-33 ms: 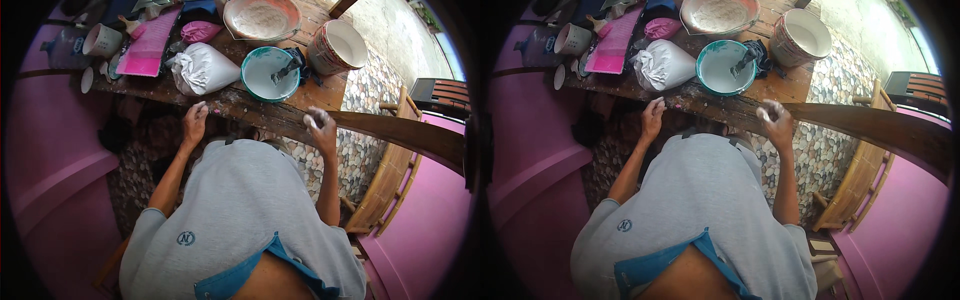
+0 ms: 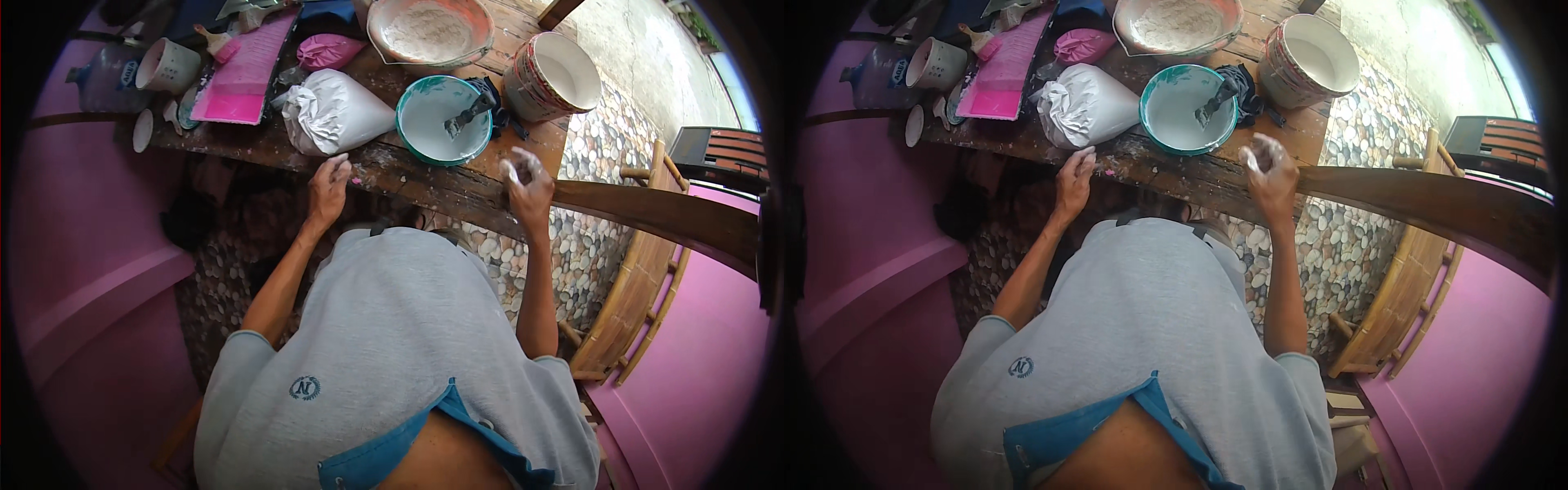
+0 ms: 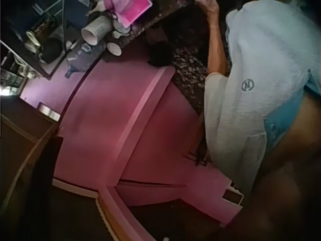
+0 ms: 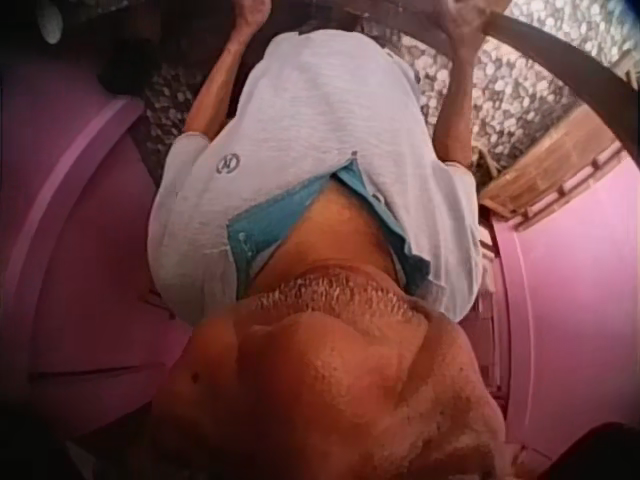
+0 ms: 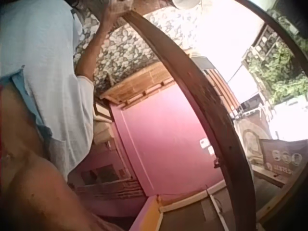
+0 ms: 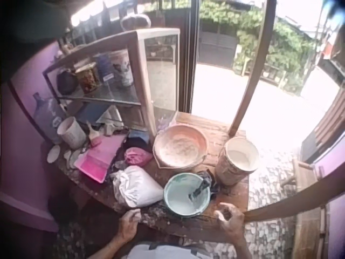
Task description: The person mixes white paint in a blue container using a putty knife, scraping the edges and stirring the liquid, then lifts a white bucket to move it.
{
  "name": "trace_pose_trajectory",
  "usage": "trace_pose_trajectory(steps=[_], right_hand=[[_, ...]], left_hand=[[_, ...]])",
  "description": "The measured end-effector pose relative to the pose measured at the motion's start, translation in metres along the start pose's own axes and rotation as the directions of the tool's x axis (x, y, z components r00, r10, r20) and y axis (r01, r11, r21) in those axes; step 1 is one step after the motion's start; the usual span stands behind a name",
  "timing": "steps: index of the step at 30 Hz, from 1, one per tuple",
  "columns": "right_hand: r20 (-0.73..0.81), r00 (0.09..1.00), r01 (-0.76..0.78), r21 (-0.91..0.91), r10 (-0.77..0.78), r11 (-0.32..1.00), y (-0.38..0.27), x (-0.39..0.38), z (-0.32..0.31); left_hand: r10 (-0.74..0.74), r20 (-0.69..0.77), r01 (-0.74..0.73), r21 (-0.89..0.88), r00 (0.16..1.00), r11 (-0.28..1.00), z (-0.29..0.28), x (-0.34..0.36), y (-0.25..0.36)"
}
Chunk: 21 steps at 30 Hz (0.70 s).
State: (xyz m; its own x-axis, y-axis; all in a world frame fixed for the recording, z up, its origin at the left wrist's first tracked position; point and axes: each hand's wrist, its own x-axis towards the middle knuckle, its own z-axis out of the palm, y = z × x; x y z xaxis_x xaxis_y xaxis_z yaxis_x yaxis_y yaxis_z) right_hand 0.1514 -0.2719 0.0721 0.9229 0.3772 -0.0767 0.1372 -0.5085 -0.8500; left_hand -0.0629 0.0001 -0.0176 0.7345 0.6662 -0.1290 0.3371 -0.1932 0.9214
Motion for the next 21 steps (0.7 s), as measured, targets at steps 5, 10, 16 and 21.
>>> trace_pose_trajectory(steps=[5, 10, 16, 21], right_hand=[[-0.019, 0.891, 0.319, -0.684, -0.453, 0.656, -0.023, 0.093, 0.042], [0.225, 0.945, 0.328, -0.675, -0.238, 0.661, -0.015, 0.120, 0.056], [0.439, 0.884, 0.436, -0.656, -0.158, 0.617, -0.040, 0.098, 0.089], [0.453, 0.842, 0.528, -0.589, -0.292, 0.612, -0.061, 0.090, 0.095]], left_hand=[[0.224, -0.016, -0.222, 0.092, 0.974, 0.971, 0.054, 0.066, 0.034], [0.377, -0.162, -0.354, 0.156, 0.912, 0.922, 0.103, 0.109, 0.015], [0.367, -0.101, -0.348, 0.165, 0.925, 0.923, 0.111, 0.126, 0.019], [0.079, -0.051, -0.084, -0.107, 0.996, 0.991, 0.105, 0.117, 0.044]])
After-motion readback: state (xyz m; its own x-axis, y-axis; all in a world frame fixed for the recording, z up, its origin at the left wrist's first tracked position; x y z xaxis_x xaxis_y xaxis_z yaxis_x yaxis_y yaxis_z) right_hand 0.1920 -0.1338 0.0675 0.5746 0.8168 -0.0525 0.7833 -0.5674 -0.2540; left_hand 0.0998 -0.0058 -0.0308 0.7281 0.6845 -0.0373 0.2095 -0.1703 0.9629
